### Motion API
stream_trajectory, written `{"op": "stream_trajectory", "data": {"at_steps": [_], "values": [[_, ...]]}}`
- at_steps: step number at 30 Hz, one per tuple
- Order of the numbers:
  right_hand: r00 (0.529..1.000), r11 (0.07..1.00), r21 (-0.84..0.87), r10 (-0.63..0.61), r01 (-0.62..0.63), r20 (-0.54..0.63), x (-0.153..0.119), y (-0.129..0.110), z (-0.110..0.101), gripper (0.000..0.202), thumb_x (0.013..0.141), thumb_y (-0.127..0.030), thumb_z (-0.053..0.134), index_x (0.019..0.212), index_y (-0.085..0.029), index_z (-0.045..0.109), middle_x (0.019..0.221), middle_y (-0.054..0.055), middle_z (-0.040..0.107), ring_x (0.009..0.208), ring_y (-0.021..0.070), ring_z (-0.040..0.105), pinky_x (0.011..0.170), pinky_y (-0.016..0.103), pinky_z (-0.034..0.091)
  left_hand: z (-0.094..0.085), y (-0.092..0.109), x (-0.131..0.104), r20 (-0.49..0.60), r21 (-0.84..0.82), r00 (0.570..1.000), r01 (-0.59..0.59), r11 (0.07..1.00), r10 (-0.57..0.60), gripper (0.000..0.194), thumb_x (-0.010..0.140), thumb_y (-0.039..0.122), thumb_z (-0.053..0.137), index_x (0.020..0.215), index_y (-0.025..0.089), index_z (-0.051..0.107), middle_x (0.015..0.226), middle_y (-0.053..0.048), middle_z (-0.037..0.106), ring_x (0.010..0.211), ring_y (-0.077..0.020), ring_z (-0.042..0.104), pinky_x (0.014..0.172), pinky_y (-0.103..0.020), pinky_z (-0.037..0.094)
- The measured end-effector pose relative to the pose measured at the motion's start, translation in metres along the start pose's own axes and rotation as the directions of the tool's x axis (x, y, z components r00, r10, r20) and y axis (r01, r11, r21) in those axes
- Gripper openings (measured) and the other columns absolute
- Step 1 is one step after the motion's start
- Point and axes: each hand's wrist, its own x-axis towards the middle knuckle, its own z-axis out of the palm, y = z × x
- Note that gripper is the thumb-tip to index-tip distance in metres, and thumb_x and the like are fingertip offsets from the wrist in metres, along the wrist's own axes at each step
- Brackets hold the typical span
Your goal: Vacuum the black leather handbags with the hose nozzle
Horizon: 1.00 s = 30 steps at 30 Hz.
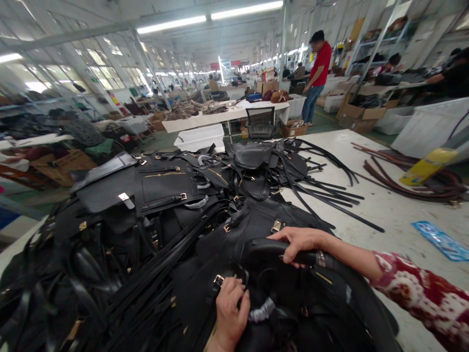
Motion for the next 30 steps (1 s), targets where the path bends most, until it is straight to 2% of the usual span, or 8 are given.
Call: {"op": "stream_trajectory", "data": {"at_steps": [3,7,9,12,16,22,26,30], "values": [[0.993,0.998,-0.040,-0.046,0.042,-0.108,-0.017,0.004,-0.001,0.068,0.066,-0.026,0.062,0.130,-0.025,0.036,0.071,-0.005,0.057,0.050,0.0076,0.053,0.042,0.014,0.043,-0.006,0.008,0.011,0.084,0.124,0.993,0.077,0.989,-0.088,0.018,0.077,0.014,0.046,0.061,0.019,0.042,0.068,-0.002,0.047,0.071,-0.0166,0.049,0.065,-0.032,0.041],[0.993,0.987,-0.161,-0.013,-0.006,-0.118,-0.035,0.011,0.010,0.066,0.065,-0.022,0.061,0.127,-0.026,0.040,0.073,-0.004,0.059,0.048,0.0081,0.052,0.043,0.017,0.044,-0.013,0.016,0.023,0.069,0.140,0.973,0.210,0.967,-0.221,0.017,0.070,0.007,0.045,0.080,0.020,0.045,0.085,-0.004,0.047,0.081,-0.0177,0.049,0.070,-0.032,0.042],[0.992,0.965,-0.255,0.023,-0.054,-0.122,-0.039,0.014,0.018,0.064,0.061,-0.019,0.062,0.122,-0.027,0.047,0.066,-0.005,0.058,0.045,0.0093,0.052,0.039,0.016,0.040,-0.016,0.014,0.028,0.091,0.099,0.970,0.218,0.971,-0.227,0.026,0.066,0.003,0.042,0.085,0.021,0.045,0.088,-0.004,0.048,0.082,-0.0173,0.050,0.071,-0.031,0.042],[0.984,0.911,-0.397,0.045,-0.111,-0.172,-0.036,0.016,0.027,0.061,0.058,-0.017,0.062,0.118,-0.028,0.053,0.056,-0.006,0.054,0.042,0.0110,0.052,0.034,0.015,0.034,-0.016,0.005,0.031,0.136,0.074,0.968,0.201,0.977,-0.210,0.022,0.064,0.004,0.041,0.077,0.021,0.044,0.077,-0.001,0.047,0.072,-0.0157,0.049,0.066,-0.029,0.041],[0.981,0.852,-0.501,0.062,-0.149,-0.186,-0.027,0.006,0.027,0.066,0.055,-0.018,0.063,0.119,-0.026,0.052,0.049,-0.007,0.052,0.038,0.0110,0.048,0.033,0.016,0.031,-0.012,-0.004,0.029,0.084,0.047,0.981,0.173,0.984,-0.176,0.019,0.064,0.005,0.041,0.074,0.020,0.043,0.075,-0.001,0.048,0.072,-0.0157,0.049,0.066,-0.029,0.041],[0.983,0.849,-0.509,0.057,-0.139,-0.173,-0.034,-0.013,0.030,0.058,0.063,-0.021,0.057,0.120,-0.029,0.050,0.061,-0.005,0.056,0.047,0.0119,0.054,0.040,0.017,0.037,-0.010,0.000,0.026,0.068,0.005,0.981,0.184,0.983,-0.184,0.018,0.067,0.006,0.042,0.078,0.020,0.043,0.080,-0.002,0.049,0.078,-0.0162,0.049,0.071,-0.030,0.042],[0.981,0.849,-0.505,0.073,-0.157,-0.182,-0.028,-0.004,0.043,0.056,0.056,-0.017,0.062,0.111,-0.027,0.058,0.052,-0.006,0.052,0.041,0.0119,0.050,0.034,0.016,0.031,-0.007,0.002,0.024,0.081,0.007,0.981,0.175,0.984,-0.175,0.018,0.067,0.006,0.043,0.078,0.020,0.044,0.082,-0.003,0.049,0.079,-0.0171,0.049,0.072,-0.032,0.042],[0.981,0.905,-0.408,0.047,-0.122,-0.189,-0.020,0.000,0.045,0.060,0.060,-0.018,0.060,0.118,-0.028,0.052,0.055,-0.006,0.053,0.043,0.0111,0.050,0.036,0.017,0.036,-0.005,-0.001,0.021,0.037,-0.028,0.987,0.158,0.987,-0.157,0.020,0.066,0.004,0.043,0.079,0.020,0.045,0.083,-0.004,0.051,0.081,-0.0179,0.051,0.072,-0.033,0.043]]}}
